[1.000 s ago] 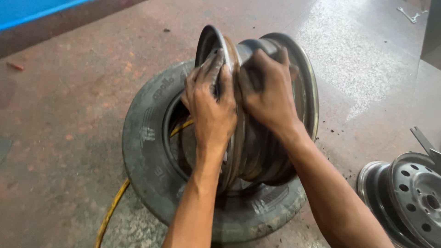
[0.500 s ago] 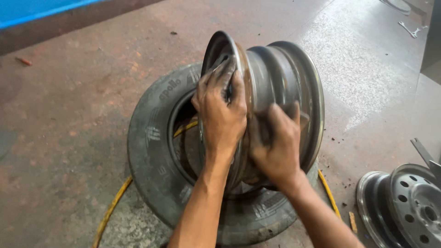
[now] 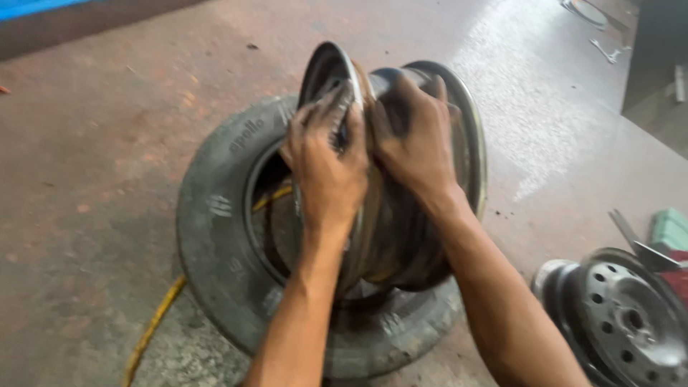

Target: The person scrubs the surface of a metal car wheel rim using a dark abrasive block. The rim is positioned upright on a tire on the floor. The person rotates the rim by hand to access different sections, applying pressure with the block to clean the metal surface.

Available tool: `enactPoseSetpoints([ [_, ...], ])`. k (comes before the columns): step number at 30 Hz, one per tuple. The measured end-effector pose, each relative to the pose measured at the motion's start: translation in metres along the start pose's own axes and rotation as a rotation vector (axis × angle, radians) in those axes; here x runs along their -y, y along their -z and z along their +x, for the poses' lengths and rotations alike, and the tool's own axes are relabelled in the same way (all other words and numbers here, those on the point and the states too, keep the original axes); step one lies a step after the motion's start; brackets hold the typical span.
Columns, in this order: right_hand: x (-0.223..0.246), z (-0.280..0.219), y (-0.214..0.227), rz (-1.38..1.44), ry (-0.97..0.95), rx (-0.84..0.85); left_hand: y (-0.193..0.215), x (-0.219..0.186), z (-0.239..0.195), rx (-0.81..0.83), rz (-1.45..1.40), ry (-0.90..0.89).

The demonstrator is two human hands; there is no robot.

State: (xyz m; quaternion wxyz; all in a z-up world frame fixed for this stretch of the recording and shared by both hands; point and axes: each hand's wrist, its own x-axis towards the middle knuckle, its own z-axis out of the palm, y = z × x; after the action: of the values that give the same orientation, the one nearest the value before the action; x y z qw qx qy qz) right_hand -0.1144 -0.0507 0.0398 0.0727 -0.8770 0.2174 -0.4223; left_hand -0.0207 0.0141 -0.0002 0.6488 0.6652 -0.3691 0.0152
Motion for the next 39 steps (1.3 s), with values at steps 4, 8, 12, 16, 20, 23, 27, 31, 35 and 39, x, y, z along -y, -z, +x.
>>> enactPoseSetpoints([
  [4,0.028,-0.044,0.004,-0.054,-0.012,-0.087,0.003,-0.002,0.008,0.0,-0.002,-0.052],
  [8,0.013,-0.023,0.005,0.089,-0.087,0.021,0.0,0.001,0.006,-0.002,-0.04,-0.031],
  [12,0.013,-0.01,0.008,0.143,-0.081,0.074,-0.001,0.002,0.005,-0.003,0.003,-0.012],
  [16,0.006,-0.001,0.011,0.038,0.044,0.099,-0.003,0.005,0.005,0.003,0.031,-0.019],
  [20,-0.017,0.041,0.001,0.01,-0.031,0.16,0.0,0.004,0.006,0.013,0.087,-0.031],
  [23,-0.006,-0.015,0.007,-0.033,0.093,0.089,0.004,-0.001,0.005,-0.002,0.047,-0.028],
  [27,-0.033,-0.01,-0.007,-0.085,0.16,-0.034,0.001,0.0,0.004,0.002,0.014,-0.021],
  [31,-0.025,-0.025,-0.018,-0.11,0.135,-0.138,-0.002,0.003,0.002,-0.012,0.076,-0.044],
  [35,0.015,-0.078,0.001,-0.084,0.048,-0.077,-0.001,0.008,0.002,-0.039,0.013,-0.093],
  [39,-0.004,-0.022,-0.008,-0.007,0.005,-0.068,-0.001,0.006,-0.001,-0.053,0.049,-0.06],
])
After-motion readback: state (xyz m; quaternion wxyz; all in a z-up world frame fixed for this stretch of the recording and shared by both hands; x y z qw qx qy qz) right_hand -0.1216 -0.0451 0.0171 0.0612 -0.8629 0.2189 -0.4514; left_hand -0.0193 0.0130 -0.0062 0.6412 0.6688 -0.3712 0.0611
